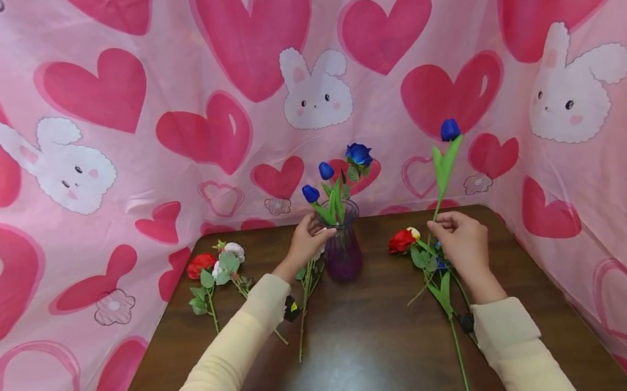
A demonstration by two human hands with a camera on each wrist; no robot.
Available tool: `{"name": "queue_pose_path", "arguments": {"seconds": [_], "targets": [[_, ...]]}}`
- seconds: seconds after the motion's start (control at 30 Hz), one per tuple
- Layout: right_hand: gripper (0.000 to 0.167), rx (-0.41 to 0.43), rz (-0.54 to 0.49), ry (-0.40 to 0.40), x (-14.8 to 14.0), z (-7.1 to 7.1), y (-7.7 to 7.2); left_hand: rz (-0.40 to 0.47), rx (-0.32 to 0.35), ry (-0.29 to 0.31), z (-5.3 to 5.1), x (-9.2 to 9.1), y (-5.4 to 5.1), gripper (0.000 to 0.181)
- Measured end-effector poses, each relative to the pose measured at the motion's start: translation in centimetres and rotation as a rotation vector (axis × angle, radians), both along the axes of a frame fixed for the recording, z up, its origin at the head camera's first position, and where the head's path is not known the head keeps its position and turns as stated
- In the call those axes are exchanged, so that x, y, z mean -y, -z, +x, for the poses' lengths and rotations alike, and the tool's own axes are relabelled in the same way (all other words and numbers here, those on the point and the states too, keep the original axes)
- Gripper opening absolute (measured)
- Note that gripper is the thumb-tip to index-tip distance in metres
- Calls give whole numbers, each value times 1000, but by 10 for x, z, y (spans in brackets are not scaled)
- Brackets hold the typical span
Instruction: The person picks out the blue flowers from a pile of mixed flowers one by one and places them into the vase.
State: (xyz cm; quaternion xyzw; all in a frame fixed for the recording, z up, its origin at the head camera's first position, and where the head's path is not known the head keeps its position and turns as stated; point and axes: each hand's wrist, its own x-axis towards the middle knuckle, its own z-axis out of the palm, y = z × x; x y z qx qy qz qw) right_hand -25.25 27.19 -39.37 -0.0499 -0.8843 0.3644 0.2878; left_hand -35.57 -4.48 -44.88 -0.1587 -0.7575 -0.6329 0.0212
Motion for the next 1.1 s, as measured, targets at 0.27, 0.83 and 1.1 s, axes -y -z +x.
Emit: {"name": "queue_pose_path", "arguments": {"seconds": [0.27,0.83,1.1], "targets": [[25,-110,-18,-65,24,-10,-12,47,-84,-106,7,12,-1,63],[18,-255,-33,-264,77,-25,-41,113,-364,-61,44,16,-63,37],[17,-259,-4,-384,107,-28,-45,113,-445,80,55,0,-93,29]]}}
